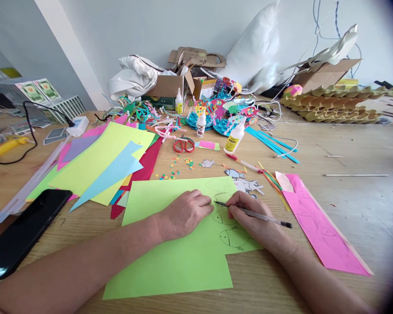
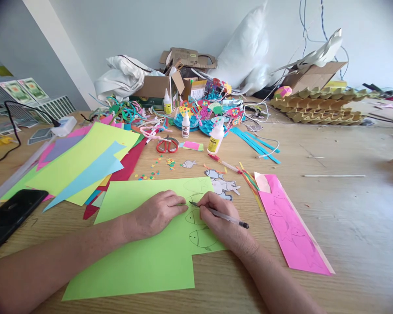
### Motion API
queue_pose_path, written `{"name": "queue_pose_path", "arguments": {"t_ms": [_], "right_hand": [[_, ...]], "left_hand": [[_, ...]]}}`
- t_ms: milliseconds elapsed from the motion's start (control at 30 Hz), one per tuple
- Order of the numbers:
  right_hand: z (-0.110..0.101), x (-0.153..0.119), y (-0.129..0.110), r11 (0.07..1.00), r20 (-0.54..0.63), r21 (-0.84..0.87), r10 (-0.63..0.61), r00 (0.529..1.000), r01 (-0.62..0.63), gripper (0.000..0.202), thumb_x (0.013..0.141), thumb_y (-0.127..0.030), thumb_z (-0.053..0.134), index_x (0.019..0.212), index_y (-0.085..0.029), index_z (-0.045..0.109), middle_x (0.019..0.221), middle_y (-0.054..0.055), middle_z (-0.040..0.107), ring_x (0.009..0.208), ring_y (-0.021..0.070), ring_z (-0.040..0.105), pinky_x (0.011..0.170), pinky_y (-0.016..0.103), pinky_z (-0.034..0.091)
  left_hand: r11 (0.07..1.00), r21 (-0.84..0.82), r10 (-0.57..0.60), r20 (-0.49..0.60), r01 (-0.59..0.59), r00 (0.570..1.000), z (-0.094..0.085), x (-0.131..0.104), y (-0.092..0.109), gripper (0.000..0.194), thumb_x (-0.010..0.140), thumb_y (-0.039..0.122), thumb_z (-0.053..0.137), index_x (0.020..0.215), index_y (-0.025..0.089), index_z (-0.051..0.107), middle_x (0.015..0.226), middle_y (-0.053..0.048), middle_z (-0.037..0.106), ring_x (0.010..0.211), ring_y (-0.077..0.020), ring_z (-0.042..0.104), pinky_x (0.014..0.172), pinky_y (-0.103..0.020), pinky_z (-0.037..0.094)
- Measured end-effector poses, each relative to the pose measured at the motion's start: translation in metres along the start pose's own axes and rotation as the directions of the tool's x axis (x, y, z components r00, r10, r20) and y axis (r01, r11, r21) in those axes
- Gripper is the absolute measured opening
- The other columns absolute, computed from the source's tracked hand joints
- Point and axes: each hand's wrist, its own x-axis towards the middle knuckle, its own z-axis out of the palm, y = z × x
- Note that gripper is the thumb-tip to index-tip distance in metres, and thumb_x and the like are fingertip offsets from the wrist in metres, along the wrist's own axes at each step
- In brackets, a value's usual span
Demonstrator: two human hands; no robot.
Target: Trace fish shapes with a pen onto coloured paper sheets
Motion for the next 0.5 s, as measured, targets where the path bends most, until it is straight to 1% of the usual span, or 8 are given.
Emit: {"name": "queue_pose_path", "arguments": {"t_ms": [333, 500], "right_hand": [[0.0001, 0.0011, 0.0007, 1.0, -0.002, -0.015, -0.006, 1.0, 0.006, 0.008, 0.07, -0.025, 0.042, 0.069, -0.021, 0.049, 0.052, -0.004, 0.051, 0.046, 0.0109, 0.041, 0.044, 0.023, 0.031], [0.0001, -0.0002, 0.0012, 1.0, 0.01, 0.014, -0.011, 1.0, 0.011, 0.007, 0.07, -0.025, 0.043, 0.069, -0.022, 0.049, 0.053, -0.004, 0.051, 0.046, 0.0113, 0.042, 0.043, 0.022, 0.031]], "left_hand": [[1.0, -0.011, 0.007, -0.006, -0.007, 1.0, 0.0004, 0.0, -0.0005, 0.022, 0.09, 0.012, 0.04, 0.102, 0.013, 0.058, 0.104, -0.007, 0.058, 0.09, -0.0184, 0.048, 0.083, -0.031, 0.042], [1.0, -0.009, 0.003, 0.0, -0.003, 1.0, -0.0007, 0.0005, 0.0, 0.023, 0.09, 0.012, 0.039, 0.101, 0.014, 0.059, 0.103, -0.007, 0.058, 0.09, -0.0185, 0.049, 0.083, -0.031, 0.042]]}}
